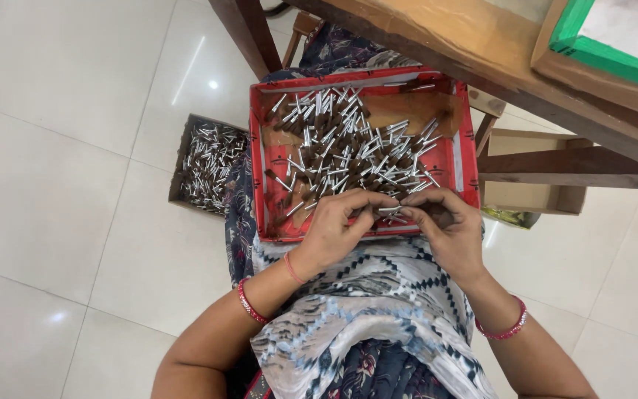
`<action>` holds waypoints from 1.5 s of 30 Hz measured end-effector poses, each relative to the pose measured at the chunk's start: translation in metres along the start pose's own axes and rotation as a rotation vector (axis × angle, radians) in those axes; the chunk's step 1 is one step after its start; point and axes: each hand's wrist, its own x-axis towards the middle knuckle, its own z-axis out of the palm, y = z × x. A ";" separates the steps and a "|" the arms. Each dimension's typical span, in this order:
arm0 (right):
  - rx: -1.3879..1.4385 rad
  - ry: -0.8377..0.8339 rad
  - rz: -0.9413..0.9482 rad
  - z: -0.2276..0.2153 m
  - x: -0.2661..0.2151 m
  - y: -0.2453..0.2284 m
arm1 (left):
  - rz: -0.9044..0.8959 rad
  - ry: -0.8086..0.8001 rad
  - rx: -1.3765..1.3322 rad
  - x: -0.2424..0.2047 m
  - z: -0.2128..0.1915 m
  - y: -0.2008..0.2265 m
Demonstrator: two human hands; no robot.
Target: The person sits with a red tray on their lap, sorting small metal nails by hand. They repeatedly scoop nails from the tray, separate them, and place them into a pile on the wooden table or back into the tray.
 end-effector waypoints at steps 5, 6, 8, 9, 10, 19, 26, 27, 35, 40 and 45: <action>-0.039 0.025 -0.045 0.002 0.001 -0.003 | 0.093 0.035 0.037 0.006 0.000 0.011; -0.041 0.021 -0.049 0.001 0.000 -0.001 | 0.096 0.040 0.038 0.005 0.001 0.009; 0.019 0.012 0.002 0.000 -0.003 0.004 | 0.077 0.037 0.087 0.003 0.002 0.004; 0.020 0.010 0.001 -0.001 -0.004 0.007 | 0.078 0.039 0.089 0.002 0.001 0.006; -0.005 0.003 0.029 -0.002 -0.005 0.009 | 0.068 0.014 0.119 0.001 0.000 0.007; -0.352 -0.073 0.087 0.003 0.000 -0.017 | 0.044 -0.085 0.098 0.000 -0.013 0.002; -0.473 -0.109 0.201 0.010 0.009 -0.025 | 0.033 -0.077 0.223 0.010 -0.007 -0.006; -0.474 -0.109 0.201 0.008 0.010 -0.028 | 0.033 -0.076 0.223 0.016 -0.010 -0.005; -0.722 -0.034 -0.150 -0.006 0.018 -0.035 | 0.173 0.129 0.640 0.065 -0.028 -0.037; -0.760 0.037 -0.072 -0.014 0.022 -0.033 | 0.236 -0.076 0.746 0.051 -0.022 -0.052; -0.778 0.049 -0.061 -0.018 0.020 -0.024 | 0.117 -0.111 0.591 0.034 -0.043 -0.039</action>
